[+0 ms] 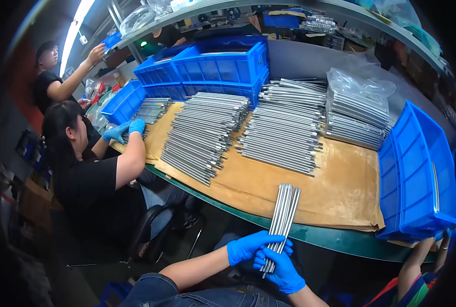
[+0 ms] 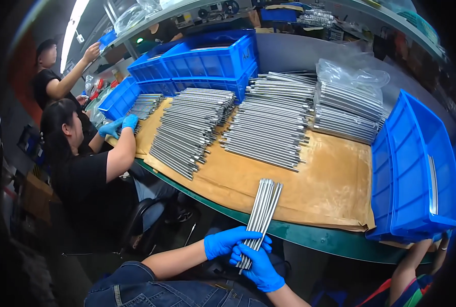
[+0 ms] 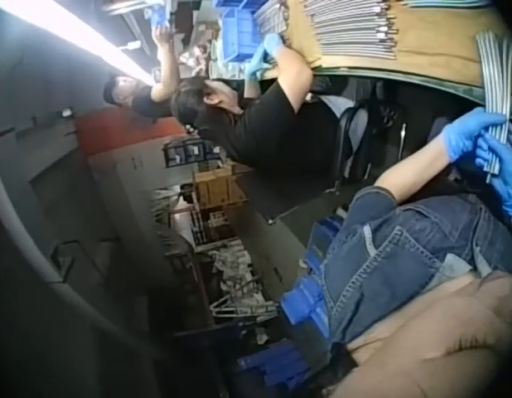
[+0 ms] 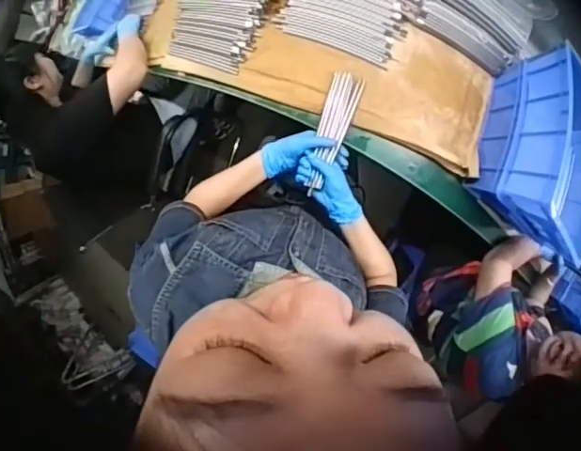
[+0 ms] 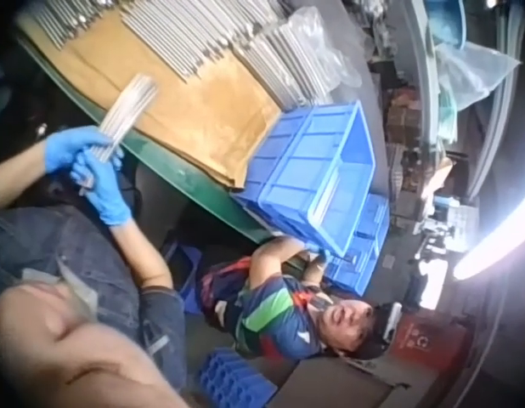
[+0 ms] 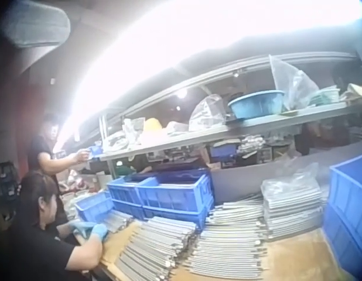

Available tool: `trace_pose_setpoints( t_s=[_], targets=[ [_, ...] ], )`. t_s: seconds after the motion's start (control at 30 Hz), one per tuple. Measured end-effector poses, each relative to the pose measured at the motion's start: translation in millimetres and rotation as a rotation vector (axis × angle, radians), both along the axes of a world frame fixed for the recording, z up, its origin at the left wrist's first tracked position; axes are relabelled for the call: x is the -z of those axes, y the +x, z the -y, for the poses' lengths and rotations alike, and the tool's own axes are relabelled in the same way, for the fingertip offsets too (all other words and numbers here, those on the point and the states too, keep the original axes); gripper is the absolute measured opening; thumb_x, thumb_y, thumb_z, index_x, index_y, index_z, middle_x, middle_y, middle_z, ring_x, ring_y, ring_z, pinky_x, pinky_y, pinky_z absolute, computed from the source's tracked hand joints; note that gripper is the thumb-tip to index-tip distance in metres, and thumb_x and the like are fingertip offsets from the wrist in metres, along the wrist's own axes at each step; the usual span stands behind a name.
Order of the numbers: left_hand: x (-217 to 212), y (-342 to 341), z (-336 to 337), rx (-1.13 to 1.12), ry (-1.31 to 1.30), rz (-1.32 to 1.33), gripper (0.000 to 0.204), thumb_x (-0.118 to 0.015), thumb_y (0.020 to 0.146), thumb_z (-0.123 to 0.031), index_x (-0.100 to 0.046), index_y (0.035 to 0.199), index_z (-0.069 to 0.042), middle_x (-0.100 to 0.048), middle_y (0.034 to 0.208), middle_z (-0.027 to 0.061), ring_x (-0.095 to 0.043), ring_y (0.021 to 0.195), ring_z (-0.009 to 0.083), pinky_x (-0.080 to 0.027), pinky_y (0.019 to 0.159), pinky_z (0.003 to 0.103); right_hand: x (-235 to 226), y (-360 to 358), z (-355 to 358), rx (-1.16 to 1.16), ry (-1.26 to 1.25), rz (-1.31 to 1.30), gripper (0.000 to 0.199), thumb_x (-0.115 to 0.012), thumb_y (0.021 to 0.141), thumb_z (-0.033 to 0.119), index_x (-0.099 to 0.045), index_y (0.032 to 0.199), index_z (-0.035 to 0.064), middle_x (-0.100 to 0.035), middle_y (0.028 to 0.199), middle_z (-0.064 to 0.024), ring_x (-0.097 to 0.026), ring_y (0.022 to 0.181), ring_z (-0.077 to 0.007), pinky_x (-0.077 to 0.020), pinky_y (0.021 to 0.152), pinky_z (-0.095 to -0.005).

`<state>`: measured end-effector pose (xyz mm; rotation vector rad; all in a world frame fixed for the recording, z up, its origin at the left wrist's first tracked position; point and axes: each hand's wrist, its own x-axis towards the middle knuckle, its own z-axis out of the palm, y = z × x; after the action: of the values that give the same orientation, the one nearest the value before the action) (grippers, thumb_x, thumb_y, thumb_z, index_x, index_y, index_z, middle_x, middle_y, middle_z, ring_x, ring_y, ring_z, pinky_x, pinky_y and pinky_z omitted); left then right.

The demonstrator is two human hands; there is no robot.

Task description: Organizing and packaging bundles of small metal rods into bins on a production line.

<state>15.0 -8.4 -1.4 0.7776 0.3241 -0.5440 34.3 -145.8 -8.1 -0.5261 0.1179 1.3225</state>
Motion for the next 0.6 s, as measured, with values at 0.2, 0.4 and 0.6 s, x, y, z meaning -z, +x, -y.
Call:
trace_pose_setpoints(
  t_s=[0.2,0.4,0.6],
  targets=[
    [-6,-2,0,-0.045,0.008,-0.050,0.042,-0.052,0.090,-0.028,-0.050,0.117,0.005,-0.059,0.110,0.0194,-0.058,0.102,0.0250,-0.048,0.088,0.033,-8,12,3,-0.105,-0.071,0.013,0.024,-0.047,0.090,0.017,-0.051,0.109,0.0027,-0.060,0.096,-0.0145,-0.062,0.086,-0.0304,-0.0517,0.077,-0.0467],
    [-16,-3,0,-0.146,0.015,-0.121,0.045,-0.051,0.091,-0.029,-0.047,0.121,0.004,-0.057,0.113,0.0204,-0.058,0.103,0.0261,-0.048,0.089,0.036,-7,21,5,-0.285,-0.059,0.015,0.037,-0.045,0.091,0.020,-0.044,0.123,0.0011,-0.057,0.111,-0.0213,-0.058,0.100,-0.0404,-0.0481,0.083,-0.0559],
    [-20,-1,1,-0.132,-0.039,-0.146,0.046,-0.051,0.091,-0.031,-0.045,0.123,0.002,-0.056,0.114,0.0201,-0.058,0.103,0.0265,-0.048,0.089,0.036,-20,20,12,-0.224,-0.085,-0.038,0.040,-0.045,0.092,0.021,-0.041,0.125,0.0001,-0.056,0.114,-0.0216,-0.057,0.101,-0.0412,-0.0476,0.085,-0.0548]
  ],
)
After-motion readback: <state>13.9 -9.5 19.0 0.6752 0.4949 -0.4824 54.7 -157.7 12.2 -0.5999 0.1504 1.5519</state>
